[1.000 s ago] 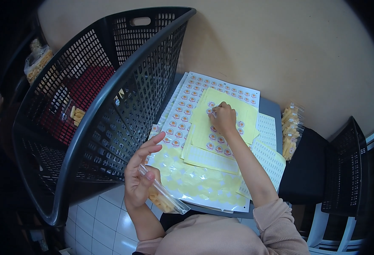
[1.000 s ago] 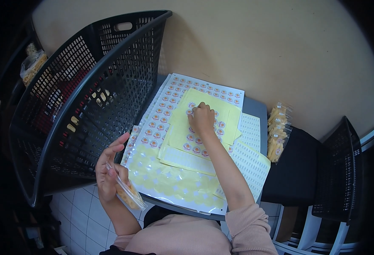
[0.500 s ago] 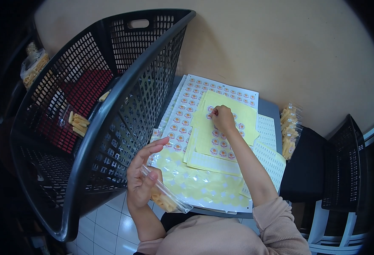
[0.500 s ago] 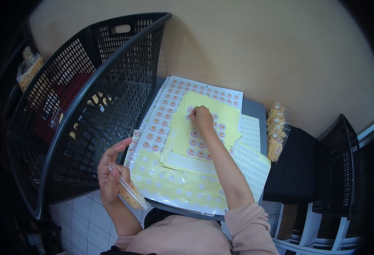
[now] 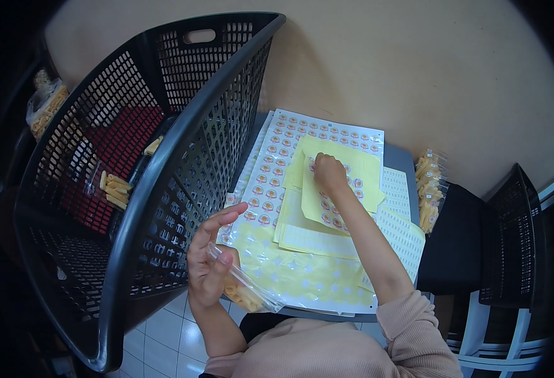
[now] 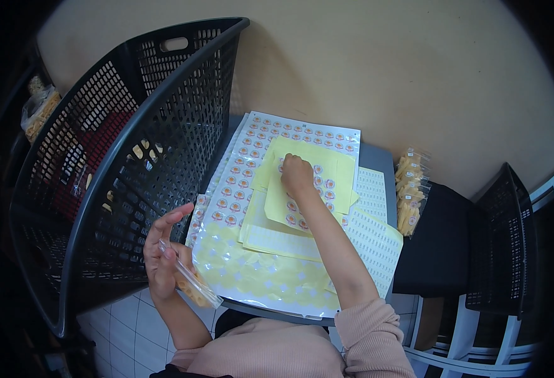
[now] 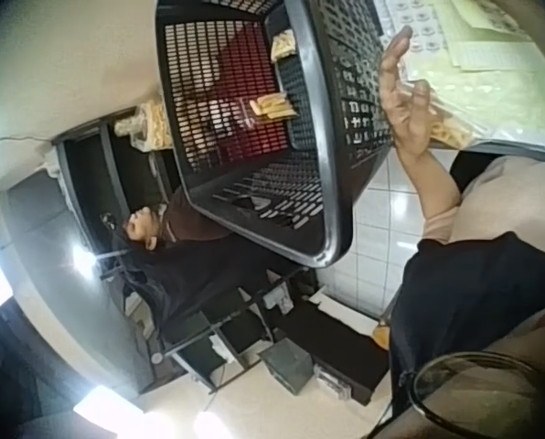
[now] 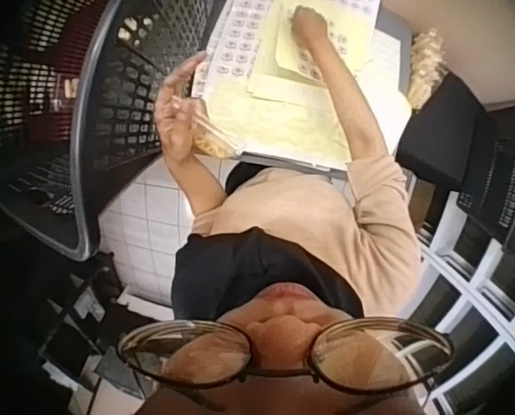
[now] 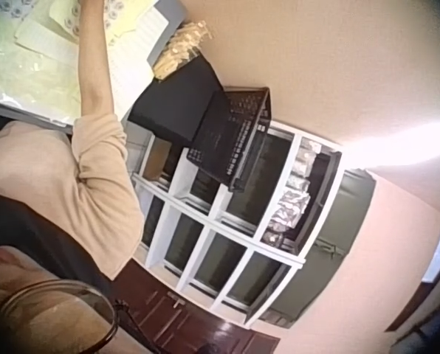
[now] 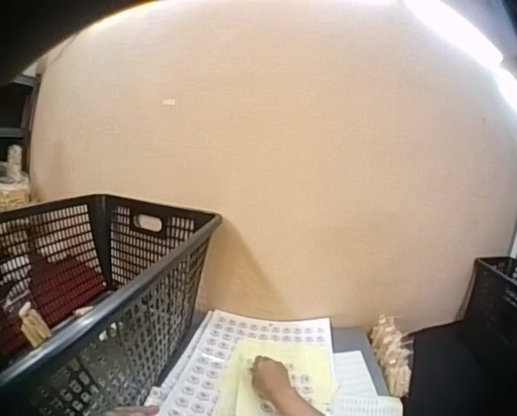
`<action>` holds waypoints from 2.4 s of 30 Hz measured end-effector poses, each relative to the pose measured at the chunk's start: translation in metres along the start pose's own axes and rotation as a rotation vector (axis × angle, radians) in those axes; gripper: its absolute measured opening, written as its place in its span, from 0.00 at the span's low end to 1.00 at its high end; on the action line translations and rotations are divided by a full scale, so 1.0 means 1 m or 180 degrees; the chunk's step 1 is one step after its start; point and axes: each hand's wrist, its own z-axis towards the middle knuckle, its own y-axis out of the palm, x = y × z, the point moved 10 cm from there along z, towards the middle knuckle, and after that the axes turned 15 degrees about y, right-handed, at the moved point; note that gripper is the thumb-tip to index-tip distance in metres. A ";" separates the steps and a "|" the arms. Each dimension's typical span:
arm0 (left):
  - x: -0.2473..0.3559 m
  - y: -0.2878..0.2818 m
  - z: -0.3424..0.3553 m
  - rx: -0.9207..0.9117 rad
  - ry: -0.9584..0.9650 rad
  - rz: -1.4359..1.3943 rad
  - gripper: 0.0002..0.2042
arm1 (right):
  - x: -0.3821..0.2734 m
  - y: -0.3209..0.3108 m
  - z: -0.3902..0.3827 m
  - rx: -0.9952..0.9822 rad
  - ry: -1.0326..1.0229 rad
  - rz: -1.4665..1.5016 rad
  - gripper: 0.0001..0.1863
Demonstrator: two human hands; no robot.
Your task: Sealing small plastic snack bags by pressing the zip-lock and then applying circular stickers as labels.
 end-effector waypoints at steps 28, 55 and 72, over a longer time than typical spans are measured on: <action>-0.002 0.008 0.001 -0.0011 0.0108 -0.0086 0.24 | 0.030 0.029 0.020 -0.2020 0.0743 0.0399 0.07; -0.009 0.004 0.005 0.0041 0.0034 0.0083 0.23 | 0.028 0.031 0.007 -0.2537 0.0881 0.1050 0.10; -0.009 -0.003 0.005 0.0066 0.0061 0.0291 0.22 | 0.018 0.022 -0.010 -0.3073 0.1298 0.1619 0.19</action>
